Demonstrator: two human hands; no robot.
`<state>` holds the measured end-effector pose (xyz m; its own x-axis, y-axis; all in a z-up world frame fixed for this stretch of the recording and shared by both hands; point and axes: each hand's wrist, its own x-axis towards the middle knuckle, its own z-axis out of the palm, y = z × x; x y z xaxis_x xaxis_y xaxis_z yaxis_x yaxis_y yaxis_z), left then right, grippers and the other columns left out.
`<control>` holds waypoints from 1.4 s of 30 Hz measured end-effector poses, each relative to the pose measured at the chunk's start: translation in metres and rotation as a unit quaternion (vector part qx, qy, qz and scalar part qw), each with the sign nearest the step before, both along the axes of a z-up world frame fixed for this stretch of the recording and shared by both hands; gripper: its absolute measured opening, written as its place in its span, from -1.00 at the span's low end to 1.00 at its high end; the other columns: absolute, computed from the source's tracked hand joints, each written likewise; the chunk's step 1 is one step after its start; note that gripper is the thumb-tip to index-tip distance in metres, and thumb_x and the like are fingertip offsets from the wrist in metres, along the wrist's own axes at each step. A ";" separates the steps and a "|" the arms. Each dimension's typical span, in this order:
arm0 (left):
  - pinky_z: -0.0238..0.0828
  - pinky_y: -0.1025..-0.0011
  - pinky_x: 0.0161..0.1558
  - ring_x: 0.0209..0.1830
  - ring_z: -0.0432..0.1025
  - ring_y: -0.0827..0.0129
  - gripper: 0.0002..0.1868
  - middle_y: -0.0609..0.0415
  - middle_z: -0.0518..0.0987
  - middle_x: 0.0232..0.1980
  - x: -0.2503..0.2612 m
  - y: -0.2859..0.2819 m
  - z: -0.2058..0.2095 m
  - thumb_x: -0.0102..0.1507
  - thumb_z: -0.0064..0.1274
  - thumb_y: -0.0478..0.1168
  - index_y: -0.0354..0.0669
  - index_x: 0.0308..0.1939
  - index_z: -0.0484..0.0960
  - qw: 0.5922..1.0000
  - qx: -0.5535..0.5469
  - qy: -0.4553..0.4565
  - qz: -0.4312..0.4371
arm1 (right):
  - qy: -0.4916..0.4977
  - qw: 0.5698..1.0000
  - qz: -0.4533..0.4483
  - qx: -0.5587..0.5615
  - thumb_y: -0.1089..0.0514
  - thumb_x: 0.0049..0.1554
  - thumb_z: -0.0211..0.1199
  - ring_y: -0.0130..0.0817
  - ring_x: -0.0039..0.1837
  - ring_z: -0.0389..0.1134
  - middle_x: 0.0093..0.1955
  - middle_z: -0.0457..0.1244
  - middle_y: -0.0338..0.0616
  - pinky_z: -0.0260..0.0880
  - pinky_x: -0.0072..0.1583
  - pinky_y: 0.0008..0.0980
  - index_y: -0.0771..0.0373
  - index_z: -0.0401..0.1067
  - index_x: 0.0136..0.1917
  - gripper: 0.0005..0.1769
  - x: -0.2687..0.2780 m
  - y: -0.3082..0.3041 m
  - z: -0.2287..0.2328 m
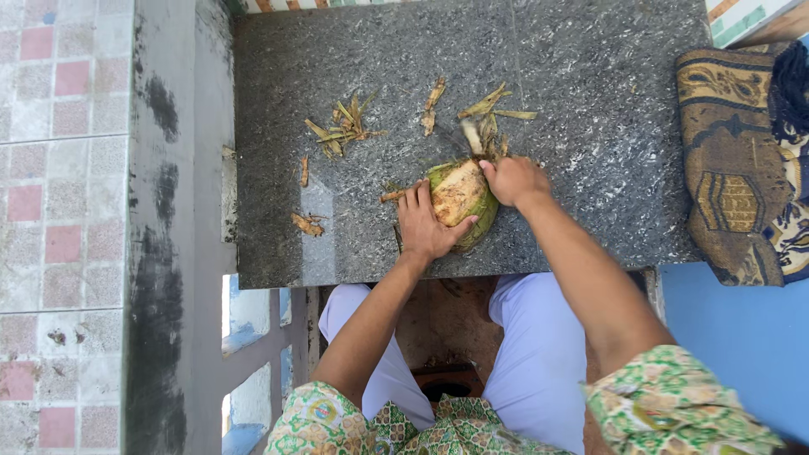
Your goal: The person peels a coconut using a knife by hand.
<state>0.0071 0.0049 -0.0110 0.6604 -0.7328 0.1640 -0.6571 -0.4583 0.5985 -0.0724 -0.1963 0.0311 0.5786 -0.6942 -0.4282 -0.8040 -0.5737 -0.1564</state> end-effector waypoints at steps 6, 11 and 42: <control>0.15 0.00 0.34 0.27 0.23 -0.11 0.29 -0.25 0.33 0.25 0.010 0.000 0.009 -0.07 0.28 0.50 -0.42 0.39 0.24 0.997 0.045 0.055 -0.035 | -0.164 0.986 0.009 0.006 -0.24 0.38 -0.16 0.32 0.07 0.40 -0.01 0.38 0.31 0.37 0.17 0.17 0.26 0.54 0.02 -0.38 -0.050 -0.003 -0.018; 0.15 0.00 0.34 0.31 0.25 -0.12 0.28 -0.25 0.33 0.30 0.033 -0.007 0.015 -0.08 0.33 0.46 -0.36 0.42 0.23 0.997 0.013 0.054 -0.057 | -0.181 0.983 -0.002 0.040 -0.26 0.35 -0.16 0.33 -0.03 0.39 -0.14 0.36 0.28 0.36 0.03 0.23 0.30 0.49 -0.04 -0.36 -0.071 0.015 -0.003; -0.02 -0.03 0.37 0.33 0.16 -0.13 0.25 -0.33 0.30 0.31 0.007 0.018 -0.029 0.04 0.21 0.51 -0.47 0.40 0.17 0.996 -0.046 0.062 0.033 | 0.048 0.968 0.220 -0.108 -0.37 0.30 -0.05 0.08 -0.04 0.49 -0.13 0.43 0.12 0.47 0.05 0.04 0.18 0.60 -0.05 -0.35 0.027 0.080 0.074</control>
<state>0.0140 0.0234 -0.0403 0.7260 -0.6728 0.1427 -0.5455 -0.4369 0.7152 -0.0458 -0.1161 0.1049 0.8033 -0.4685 -0.3679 -0.4788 -0.8752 0.0689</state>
